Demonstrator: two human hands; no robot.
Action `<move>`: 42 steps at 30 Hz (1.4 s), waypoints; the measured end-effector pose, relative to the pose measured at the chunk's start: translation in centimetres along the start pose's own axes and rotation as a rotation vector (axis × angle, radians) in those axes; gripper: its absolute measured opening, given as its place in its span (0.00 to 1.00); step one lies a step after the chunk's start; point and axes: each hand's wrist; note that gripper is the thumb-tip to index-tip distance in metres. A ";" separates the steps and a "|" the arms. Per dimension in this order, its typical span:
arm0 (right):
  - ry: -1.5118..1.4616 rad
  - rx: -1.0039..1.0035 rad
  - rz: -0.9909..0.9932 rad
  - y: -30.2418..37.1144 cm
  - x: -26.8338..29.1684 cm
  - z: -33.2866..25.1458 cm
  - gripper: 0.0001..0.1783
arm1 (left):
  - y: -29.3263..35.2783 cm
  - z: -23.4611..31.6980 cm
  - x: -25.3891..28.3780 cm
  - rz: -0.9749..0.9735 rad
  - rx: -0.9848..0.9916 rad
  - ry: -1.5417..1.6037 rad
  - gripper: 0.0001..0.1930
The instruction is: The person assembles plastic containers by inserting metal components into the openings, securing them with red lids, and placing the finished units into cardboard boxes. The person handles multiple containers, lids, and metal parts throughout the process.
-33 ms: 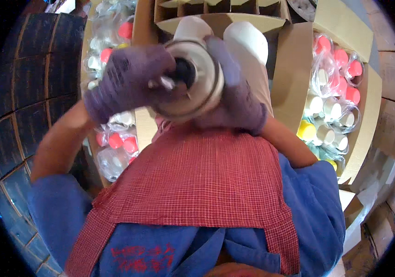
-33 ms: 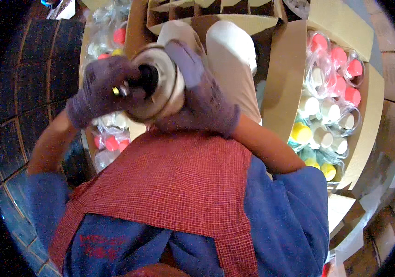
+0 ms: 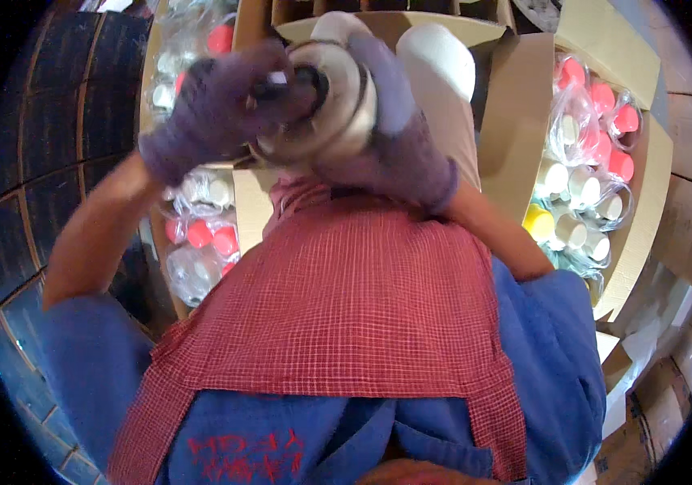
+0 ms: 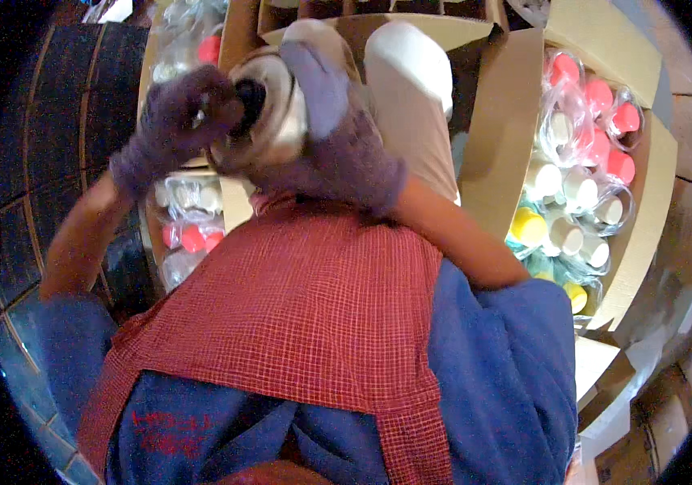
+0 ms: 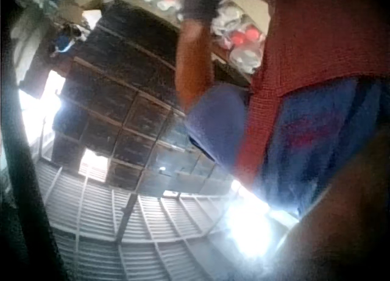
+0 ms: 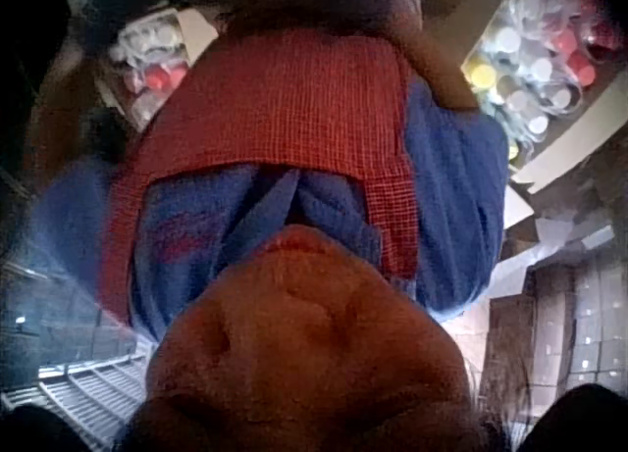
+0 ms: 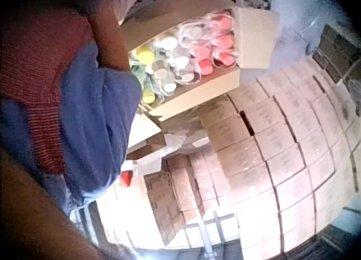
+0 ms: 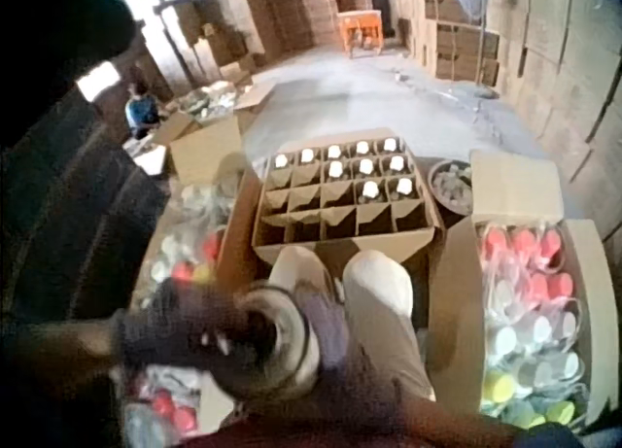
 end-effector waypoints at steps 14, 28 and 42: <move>-0.020 0.026 -0.023 -1.5 -0.6 1.0 0.50 | -2.4 0.0 2.6 -0.078 0.369 0.185 0.22; -0.221 0.143 -0.198 -1.9 0.0 0.9 0.43 | -0.1 0.1 1.5 0.020 0.116 0.199 0.12; 0.078 -0.121 -0.027 -4.4 -4.8 1.9 0.31 | -2.9 -7.4 0.7 -0.224 -0.084 -0.749 0.18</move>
Point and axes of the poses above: each hand's wrist, its own y-axis away from the middle knuckle, its own x-axis out of the back of the hand, z = x × y, and after that the axes turned 11 degrees about -x, right-handed
